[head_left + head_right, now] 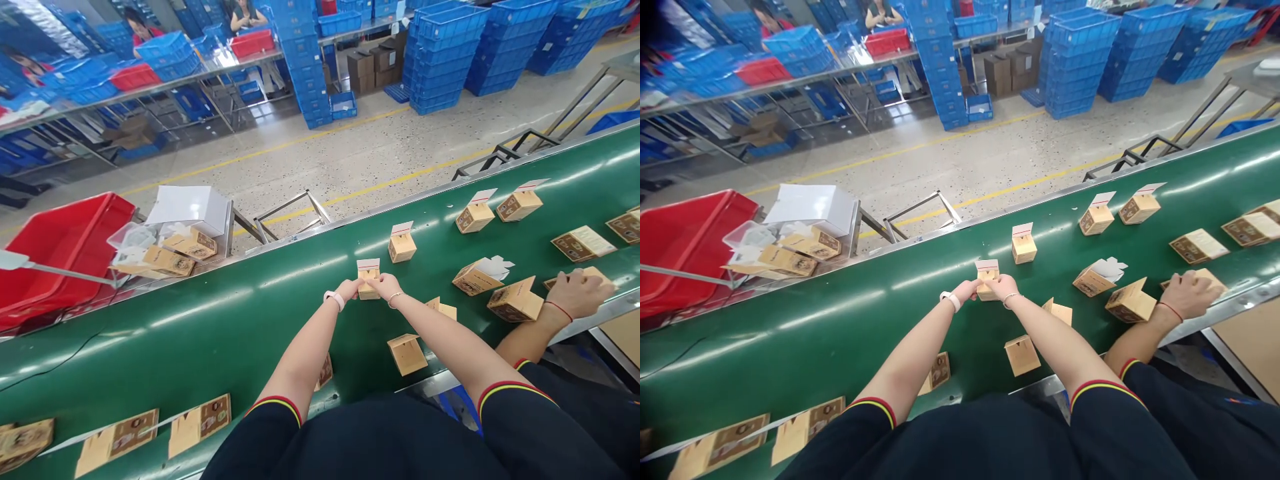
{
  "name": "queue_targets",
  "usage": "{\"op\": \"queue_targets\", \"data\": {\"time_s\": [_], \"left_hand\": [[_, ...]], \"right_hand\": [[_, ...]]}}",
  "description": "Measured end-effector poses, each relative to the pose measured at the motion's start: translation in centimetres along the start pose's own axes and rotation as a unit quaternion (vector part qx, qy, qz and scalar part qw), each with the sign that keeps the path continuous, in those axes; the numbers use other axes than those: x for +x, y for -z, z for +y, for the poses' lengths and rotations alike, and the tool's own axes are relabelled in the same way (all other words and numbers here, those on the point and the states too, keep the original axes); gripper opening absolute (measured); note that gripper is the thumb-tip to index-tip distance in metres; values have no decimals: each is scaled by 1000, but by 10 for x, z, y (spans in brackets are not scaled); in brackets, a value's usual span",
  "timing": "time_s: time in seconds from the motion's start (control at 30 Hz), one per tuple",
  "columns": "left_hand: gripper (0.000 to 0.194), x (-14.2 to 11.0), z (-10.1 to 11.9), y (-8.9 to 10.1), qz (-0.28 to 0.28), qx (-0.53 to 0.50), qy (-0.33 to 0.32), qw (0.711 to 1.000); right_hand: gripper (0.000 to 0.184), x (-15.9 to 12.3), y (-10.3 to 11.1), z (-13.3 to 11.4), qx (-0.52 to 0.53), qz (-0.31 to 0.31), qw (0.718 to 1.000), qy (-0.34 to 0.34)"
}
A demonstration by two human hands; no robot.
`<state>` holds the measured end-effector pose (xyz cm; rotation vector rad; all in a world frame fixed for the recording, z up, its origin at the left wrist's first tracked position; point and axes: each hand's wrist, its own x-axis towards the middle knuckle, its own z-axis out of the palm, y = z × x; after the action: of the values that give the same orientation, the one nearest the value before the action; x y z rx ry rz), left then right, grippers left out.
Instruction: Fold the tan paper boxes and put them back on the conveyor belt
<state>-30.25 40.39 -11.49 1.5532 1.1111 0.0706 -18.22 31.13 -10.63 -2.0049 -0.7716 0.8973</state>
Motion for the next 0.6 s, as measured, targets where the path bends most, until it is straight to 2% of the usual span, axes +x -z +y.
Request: {"op": "queue_targets", "data": {"time_s": [0.07,0.13,0.2,0.33,0.4,0.47,0.6], "left_hand": [[39,3,1,-3,16,3,3,1000],[34,5,3,-8,34,14,5,999],[30,5,7,-14,47,30,6,998],[30,-1,23,-22,55,66,5,996],[33,-8,35,-21,56,85,2,995],[37,-20,48,-17,65,98,-5,993],[41,-59,69,-10,107,57,-81,989]], "right_hand": [[40,-4,9,-4,2,18,1000,4],[44,-10,44,-5,5,38,999,24],[47,-15,110,-4,5,68,996,53],[41,-16,278,3,-3,170,982,86],[35,-7,335,3,-17,212,973,90],[25,12,361,0,-40,236,967,89],[23,50,363,-13,-117,277,950,79]]}}
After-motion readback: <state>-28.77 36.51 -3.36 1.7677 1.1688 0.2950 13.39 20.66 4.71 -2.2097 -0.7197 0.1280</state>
